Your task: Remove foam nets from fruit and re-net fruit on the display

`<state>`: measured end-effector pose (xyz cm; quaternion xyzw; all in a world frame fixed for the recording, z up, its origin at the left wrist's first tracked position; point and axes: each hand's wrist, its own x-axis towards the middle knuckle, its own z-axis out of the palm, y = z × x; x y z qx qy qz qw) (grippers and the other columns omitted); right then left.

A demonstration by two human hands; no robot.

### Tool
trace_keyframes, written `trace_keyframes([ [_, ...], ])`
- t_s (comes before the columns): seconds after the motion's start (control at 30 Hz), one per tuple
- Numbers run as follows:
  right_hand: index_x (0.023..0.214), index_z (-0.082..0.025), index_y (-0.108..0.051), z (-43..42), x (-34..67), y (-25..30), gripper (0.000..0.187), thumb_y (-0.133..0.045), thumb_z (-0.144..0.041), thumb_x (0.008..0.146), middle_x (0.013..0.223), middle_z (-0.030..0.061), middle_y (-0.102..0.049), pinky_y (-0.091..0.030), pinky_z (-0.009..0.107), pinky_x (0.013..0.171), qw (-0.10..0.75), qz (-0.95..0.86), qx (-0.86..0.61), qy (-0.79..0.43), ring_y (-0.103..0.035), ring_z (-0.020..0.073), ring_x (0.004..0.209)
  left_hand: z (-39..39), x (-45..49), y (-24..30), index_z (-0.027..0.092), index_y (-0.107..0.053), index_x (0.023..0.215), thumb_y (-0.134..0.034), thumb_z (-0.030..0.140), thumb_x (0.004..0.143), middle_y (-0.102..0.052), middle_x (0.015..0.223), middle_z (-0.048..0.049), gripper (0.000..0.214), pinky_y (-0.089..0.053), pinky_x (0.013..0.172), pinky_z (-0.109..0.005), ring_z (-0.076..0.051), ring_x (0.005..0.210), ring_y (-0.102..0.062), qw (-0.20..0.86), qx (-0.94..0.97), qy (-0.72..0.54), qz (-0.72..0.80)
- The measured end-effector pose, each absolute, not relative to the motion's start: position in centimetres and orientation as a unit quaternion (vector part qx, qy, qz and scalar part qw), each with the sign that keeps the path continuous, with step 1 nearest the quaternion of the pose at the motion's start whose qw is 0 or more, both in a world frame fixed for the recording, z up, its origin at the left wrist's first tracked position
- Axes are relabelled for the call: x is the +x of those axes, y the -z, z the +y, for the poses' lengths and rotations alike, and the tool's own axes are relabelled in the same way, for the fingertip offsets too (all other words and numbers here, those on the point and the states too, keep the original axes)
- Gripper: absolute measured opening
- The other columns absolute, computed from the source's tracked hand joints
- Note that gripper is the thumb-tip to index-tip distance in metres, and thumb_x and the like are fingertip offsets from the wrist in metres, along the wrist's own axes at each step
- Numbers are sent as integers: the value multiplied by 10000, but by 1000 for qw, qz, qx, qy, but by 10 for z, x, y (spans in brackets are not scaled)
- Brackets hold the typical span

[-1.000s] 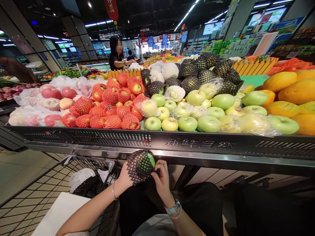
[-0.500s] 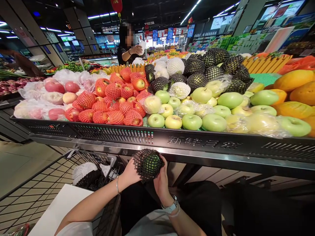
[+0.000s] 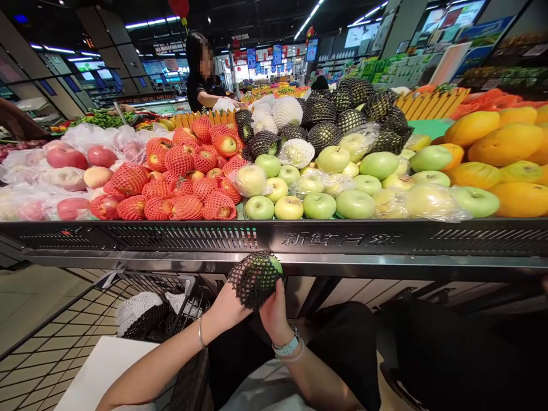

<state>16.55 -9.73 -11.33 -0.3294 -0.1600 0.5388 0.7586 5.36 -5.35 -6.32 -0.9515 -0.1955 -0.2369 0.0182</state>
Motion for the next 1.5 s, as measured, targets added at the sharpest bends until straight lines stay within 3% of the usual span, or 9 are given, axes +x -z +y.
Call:
trace_keyframes([
  [0.13,1207,-288,-622,-93,192,116,614,-390,-711,827,1177,42,-679,-415,464,1058,777,-150,-338,-510,-587,220,1153,-59,48,54,174,-635,961,-466,146,855,-684,864,-92,201,-574,771,-363,-213,839,-663,0,-937,308,-164],
  [0.27,1233,-293,-595,-95,206,119,614,-373,-705,835,1164,43,-676,-442,470,1024,785,-161,-349,-486,-588,225,1145,-59,40,50,218,-536,1183,-451,212,915,-635,1046,-89,282,-557,848,-354,-194,955,-644,-125,-868,447,-176],
  [0.4,1312,-302,-509,-103,194,124,616,-483,-659,811,1257,46,-623,-453,462,1015,786,-166,-359,-476,-585,227,1153,-59,48,49,263,-197,1457,-595,640,775,-312,1476,-181,875,-455,1020,-494,-323,1328,-423,-358,-775,431,-293],
  [0.53,1357,-272,-454,-109,173,122,684,-582,-619,782,1375,70,-531,-421,408,1067,772,-232,-365,-467,-520,239,1251,-57,58,60,255,-136,1471,-814,563,577,-337,1486,-199,1163,-350,1098,-547,-376,1359,-384,-455,-774,290,-331],
  [0.83,1390,-294,-441,-105,197,87,574,-501,-562,886,1494,15,-394,-206,386,1197,729,-385,-390,-410,-322,204,1408,-41,60,78,187,-354,1332,-738,661,588,-519,1331,-202,962,-356,1083,-559,-381,1258,-497,-520,-684,353,-370],
  [0.97,1393,-292,-450,-108,222,63,736,-584,-665,772,1508,42,-385,-276,429,1157,743,-444,-346,-362,-369,271,1381,-53,63,68,203,-379,1352,-827,564,524,-470,1407,-182,1008,-317,1117,-531,-384,1318,-429,-596,-681,280,-320],
  [1.17,1072,-256,-694,-105,232,54,297,-510,-423,910,1087,42,-693,-442,367,986,630,-526,-379,-427,-620,224,1073,-73,66,61,230,-401,1342,-796,482,604,-531,1366,-138,874,-353,1091,-501,-351,1268,-489,-735,-529,212,-367],
  [1.37,1016,-244,-693,-111,223,56,346,-397,-417,967,1046,51,-669,-450,347,959,668,-512,-375,-388,-614,202,1028,-74,64,46,207,-390,1369,-833,419,573,-476,1421,-141,936,-301,1132,-462,-364,1360,-369,-727,-528,199,-390],
  [1.5,1160,-277,-647,-115,230,51,449,-302,-501,979,1215,51,-616,-358,374,1082,651,-530,-374,-395,-532,209,1196,-70,60,52,203,-341,1400,-844,474,532,-402,1476,-157,1039,-268,1153,-484,-382,1388,-319,-713,-552,216,-375],
])
